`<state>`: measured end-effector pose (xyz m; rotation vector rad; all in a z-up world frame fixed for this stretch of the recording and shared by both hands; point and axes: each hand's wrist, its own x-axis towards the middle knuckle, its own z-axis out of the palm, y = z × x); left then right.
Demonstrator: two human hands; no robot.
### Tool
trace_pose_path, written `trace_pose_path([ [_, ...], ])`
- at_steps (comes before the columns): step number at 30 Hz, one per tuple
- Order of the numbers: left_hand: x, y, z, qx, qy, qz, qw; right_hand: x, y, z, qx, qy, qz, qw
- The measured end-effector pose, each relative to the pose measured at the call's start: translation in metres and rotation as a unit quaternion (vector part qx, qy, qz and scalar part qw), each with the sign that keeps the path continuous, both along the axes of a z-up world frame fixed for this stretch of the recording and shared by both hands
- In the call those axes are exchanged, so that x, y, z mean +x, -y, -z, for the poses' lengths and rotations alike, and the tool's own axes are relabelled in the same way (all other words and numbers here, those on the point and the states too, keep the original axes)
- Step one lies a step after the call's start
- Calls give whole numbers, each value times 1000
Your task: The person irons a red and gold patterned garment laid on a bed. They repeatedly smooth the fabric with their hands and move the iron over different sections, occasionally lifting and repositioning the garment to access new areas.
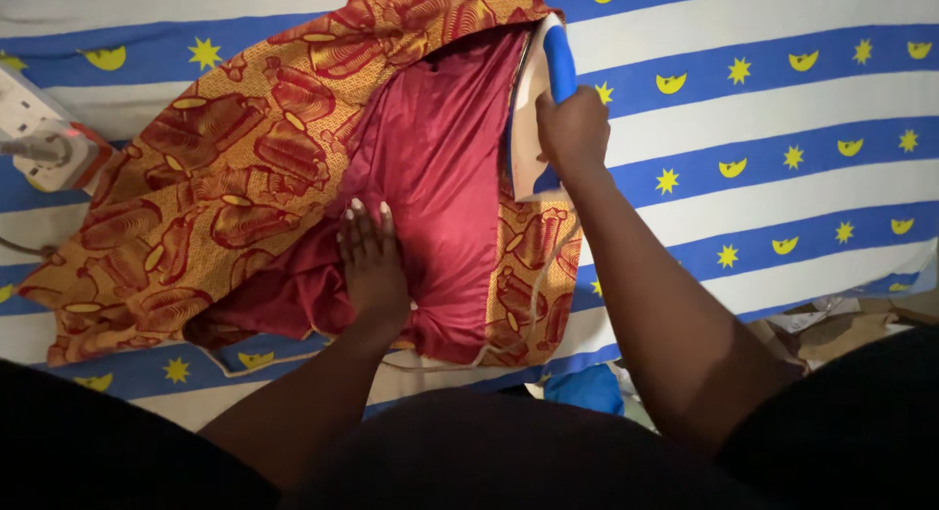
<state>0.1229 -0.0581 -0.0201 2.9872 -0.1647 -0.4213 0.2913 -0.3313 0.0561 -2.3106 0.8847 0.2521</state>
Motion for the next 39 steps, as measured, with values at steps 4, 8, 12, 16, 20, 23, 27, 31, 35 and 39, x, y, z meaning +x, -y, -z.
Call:
trace_pose_path([
  [4, 0, -2, -4, -50, -8, -9, 999, -52, -19, -2, -14, -37, -16, 999],
  [8, 4, 3, -15, 62, 14, 22, 998, -97, -25, 2, -52, -55, -57, 995],
  [12, 12, 5, -30, -4, -61, -8, 998, -73, -13, 15, -87, -18, -76, 993],
  [16, 8, 4, -27, 3, -144, -23, 989, -30, -10, 14, -128, 67, -83, 986],
  [20, 0, -2, -5, -1, -4, 1, 1000, 1, -10, 9, -79, -31, -9, 996],
  [23, -5, -1, 1, 57, 146, 38, 987, -5, -10, 6, -85, -23, 44, 995],
  [27, 4, -1, -13, -3, -4, 1, 1000, -37, -15, 8, -72, -32, 129, 988],
  [31, 4, 4, -31, -6, -176, -18, 984, -78, -4, 2, -82, -34, 68, 994],
  [35, 9, 2, -33, 5, -4, 23, 1000, -105, -10, -2, -137, -36, 119, 983],
  [39, 4, 7, -24, 13, -76, 15, 997, -145, -10, -10, -114, -61, 121, 984],
])
